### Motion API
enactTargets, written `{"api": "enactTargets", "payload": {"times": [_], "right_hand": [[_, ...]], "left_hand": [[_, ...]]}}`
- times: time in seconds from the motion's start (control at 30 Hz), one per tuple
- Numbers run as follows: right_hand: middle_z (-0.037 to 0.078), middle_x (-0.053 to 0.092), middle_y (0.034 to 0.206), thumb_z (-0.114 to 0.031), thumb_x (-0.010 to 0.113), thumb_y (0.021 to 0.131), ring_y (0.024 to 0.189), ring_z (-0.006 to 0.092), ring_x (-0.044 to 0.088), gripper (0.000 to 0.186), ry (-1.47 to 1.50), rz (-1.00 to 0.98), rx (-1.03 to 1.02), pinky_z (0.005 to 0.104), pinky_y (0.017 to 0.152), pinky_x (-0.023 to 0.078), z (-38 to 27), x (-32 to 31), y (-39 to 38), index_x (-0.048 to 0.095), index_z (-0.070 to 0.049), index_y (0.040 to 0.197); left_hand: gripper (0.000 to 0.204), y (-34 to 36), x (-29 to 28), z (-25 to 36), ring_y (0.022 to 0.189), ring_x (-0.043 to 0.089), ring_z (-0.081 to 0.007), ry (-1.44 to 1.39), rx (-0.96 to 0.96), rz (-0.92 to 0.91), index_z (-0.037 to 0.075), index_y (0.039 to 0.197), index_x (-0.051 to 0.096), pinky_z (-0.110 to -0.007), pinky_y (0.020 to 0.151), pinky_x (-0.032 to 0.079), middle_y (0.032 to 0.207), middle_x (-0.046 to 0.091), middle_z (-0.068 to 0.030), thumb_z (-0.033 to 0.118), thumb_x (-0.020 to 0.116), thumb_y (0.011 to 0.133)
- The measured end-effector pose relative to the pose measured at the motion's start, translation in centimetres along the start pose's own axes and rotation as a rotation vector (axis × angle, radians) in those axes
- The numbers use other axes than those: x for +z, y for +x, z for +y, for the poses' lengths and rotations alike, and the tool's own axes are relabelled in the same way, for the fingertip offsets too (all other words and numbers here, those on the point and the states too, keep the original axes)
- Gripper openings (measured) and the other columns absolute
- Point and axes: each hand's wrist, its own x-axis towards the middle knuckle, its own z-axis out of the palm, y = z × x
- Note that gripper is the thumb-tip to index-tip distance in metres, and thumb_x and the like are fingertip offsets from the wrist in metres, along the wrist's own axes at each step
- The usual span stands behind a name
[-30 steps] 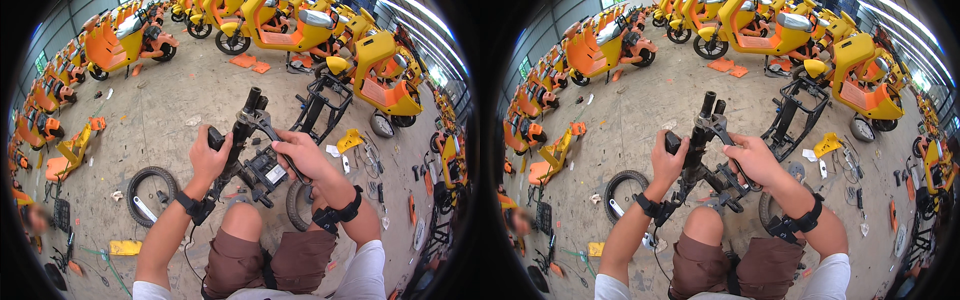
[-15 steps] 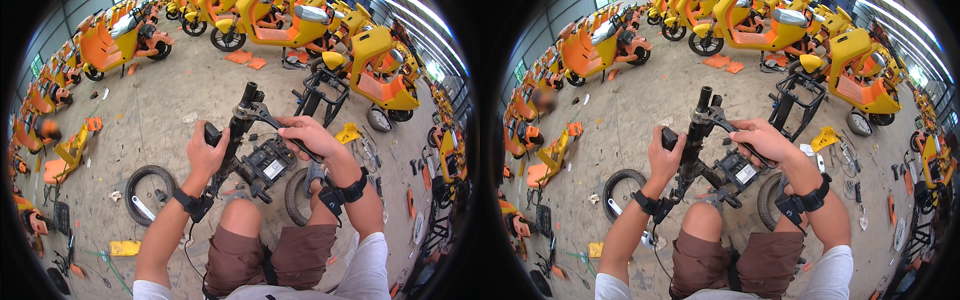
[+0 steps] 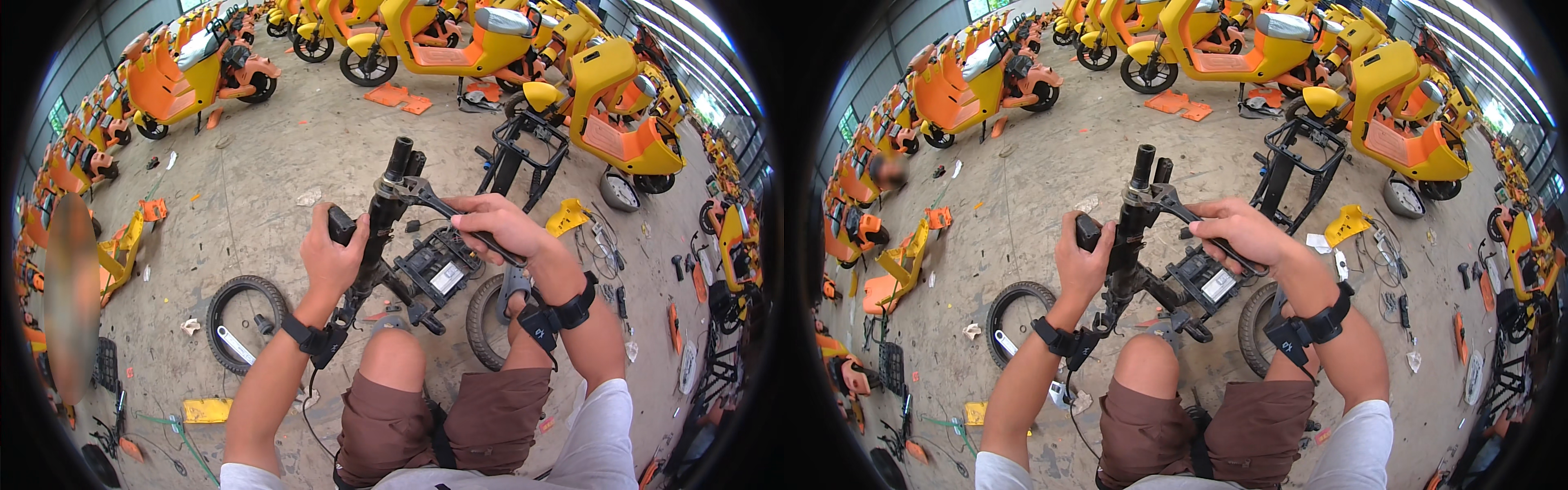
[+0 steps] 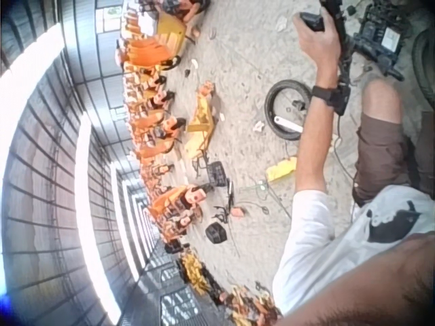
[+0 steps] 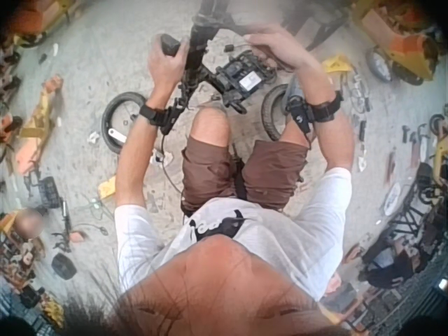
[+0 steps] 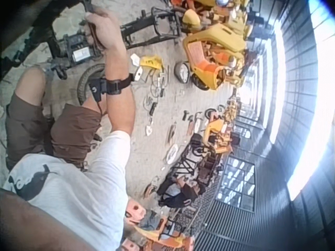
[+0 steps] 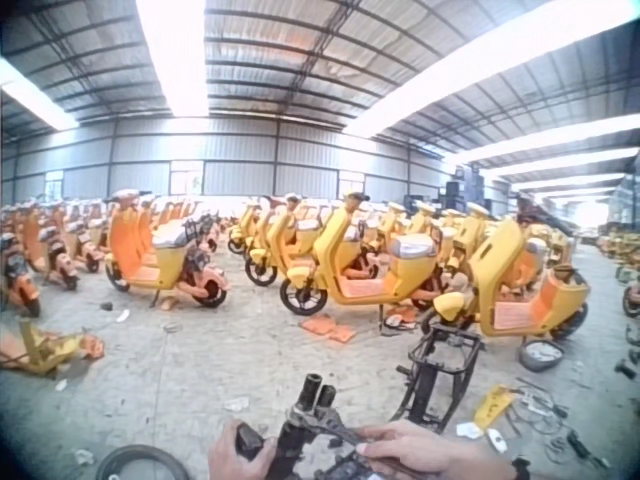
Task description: The person uses a large adjustable wrench to adjust and tighten components on a motorcycle's front fork assembly while holding the metal tubes by hand.
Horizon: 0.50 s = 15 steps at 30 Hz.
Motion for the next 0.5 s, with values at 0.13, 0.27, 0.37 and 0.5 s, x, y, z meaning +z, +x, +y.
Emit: {"api": "enactTargets", "payload": {"times": [0.13,0.27,0.37,0.5], "right_hand": [[-0.001,0.047,0.058,-0.014,0.052,0.091,0.041,0.0065,0.042,0.045,-0.007,0.068,-0.045,0.0218,0.037,0.035,0.5,1.7,-0.2,0.046,0.004,0.131],[0.0,0.047,0.058,-0.015,0.051,0.091,0.04,0.0075,0.042,0.041,0.011,0.163,-0.07,0.0232,0.037,0.036,1.2,3.3,-0.3,0.048,0.004,0.128],[0.002,0.049,0.06,-0.015,0.05,0.092,0.04,0.009,0.043,0.036,0.112,0.143,-0.067,0.0242,0.037,0.037,0.8,4.7,-0.6,0.05,0.003,0.124],[0.002,0.05,0.059,-0.017,0.049,0.093,0.039,0.0092,0.046,0.035,0.259,0.194,-0.093,0.0221,0.036,0.035,1.2,7.5,-0.3,0.05,0.005,0.121]], "left_hand": [[0.032,-0.1,0.2,0.1,0.056,0.053,-0.0198,0.01,-0.001,0.01,0.002,0.097,0.05,-0.033,0.056,0.042,0.066,0.057,-0.0091,0.022,0.07,0.081],[0.031,-0.1,0.4,-0.2,0.057,0.054,-0.0187,0.027,0.036,0.054,0.002,0.096,0.05,-0.032,0.056,0.043,0.066,0.057,-0.0085,0.021,0.07,0.081],[0.031,-0.2,0.3,-0.1,0.058,0.054,-0.0183,0.006,0.015,0.04,0.002,0.097,0.05,-0.032,0.057,0.043,0.067,0.058,-0.0087,0.021,0.07,0.081],[0.039,-0.3,0.5,-0.9,0.057,0.055,-0.0342,-0.037,0.012,0.073,0.005,0.099,0.052,-0.04,0.053,0.042,0.063,0.054,-0.0138,0.031,0.073,0.077]]}}
